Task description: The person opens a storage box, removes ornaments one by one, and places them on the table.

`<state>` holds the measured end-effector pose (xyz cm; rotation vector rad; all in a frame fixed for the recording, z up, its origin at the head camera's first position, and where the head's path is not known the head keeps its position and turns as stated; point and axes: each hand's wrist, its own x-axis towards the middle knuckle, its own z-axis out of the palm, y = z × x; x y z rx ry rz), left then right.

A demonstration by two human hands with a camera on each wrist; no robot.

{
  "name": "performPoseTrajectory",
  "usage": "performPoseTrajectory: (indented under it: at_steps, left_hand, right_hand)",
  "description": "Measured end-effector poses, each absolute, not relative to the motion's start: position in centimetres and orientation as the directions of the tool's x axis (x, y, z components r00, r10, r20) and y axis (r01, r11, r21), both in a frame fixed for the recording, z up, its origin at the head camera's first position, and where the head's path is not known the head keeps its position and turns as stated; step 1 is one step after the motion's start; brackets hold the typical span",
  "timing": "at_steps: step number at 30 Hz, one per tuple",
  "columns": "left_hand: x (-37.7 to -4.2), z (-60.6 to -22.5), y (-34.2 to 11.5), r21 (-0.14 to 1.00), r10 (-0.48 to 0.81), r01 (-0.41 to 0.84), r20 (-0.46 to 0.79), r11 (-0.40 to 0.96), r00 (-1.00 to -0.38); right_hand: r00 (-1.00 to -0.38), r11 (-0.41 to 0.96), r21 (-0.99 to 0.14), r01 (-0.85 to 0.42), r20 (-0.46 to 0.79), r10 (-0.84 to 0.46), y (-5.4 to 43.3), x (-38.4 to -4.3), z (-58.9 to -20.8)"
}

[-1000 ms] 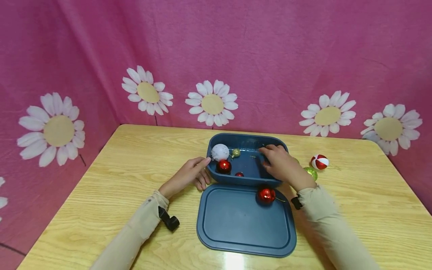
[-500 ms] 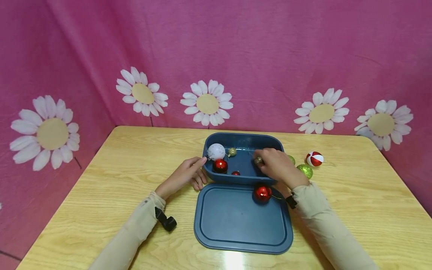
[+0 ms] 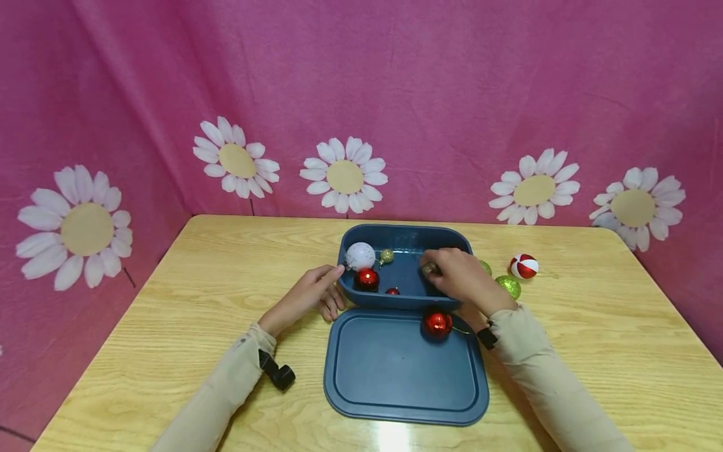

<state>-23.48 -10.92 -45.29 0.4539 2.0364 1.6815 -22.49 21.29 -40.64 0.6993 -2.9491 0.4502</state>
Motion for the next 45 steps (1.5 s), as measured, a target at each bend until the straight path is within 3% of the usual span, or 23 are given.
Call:
performPoseTrajectory:
  at_steps: [7,12,20,31,45]
  left_hand:
    - [-23.8,-45.1,-10.6,0.977,0.533,-0.025,-0.135,0.210,-0.835]
    - [-23.8,-45.2,-10.5,0.978,0.538,-0.022,-0.134,0.209,-0.832]
    - [-23.7,-45.5,-10.3,0.975,0.528,-0.030,-0.146,0.222,-0.836]
    - [-23.5,-45.1,-10.9,0.977,0.534,-0.030,-0.141,0.211,-0.834]
    - [-23.5,-45.3,-11.0,0.979,0.524,-0.035,-0.138,0.201,-0.840]
  right_hand:
    - [-0.892,0.796,-0.405,-0.449,0.155,-0.424,22.7,-22.1,-39.5]
    - [-0.903,0.793,-0.433,-0.428,0.168,-0.395,23.7,-20.9,-38.5]
    - [-0.896,0.790,-0.423,-0.443,0.213,-0.389,25.0,-18.8,-37.9]
    - [-0.862,0.799,-0.372,-0.472,0.383,-0.331,28.2,-17.4,-36.3]
    - [-0.879,0.839,-0.331,-0.431,0.362,-0.309,31.9,-18.8,-37.5]
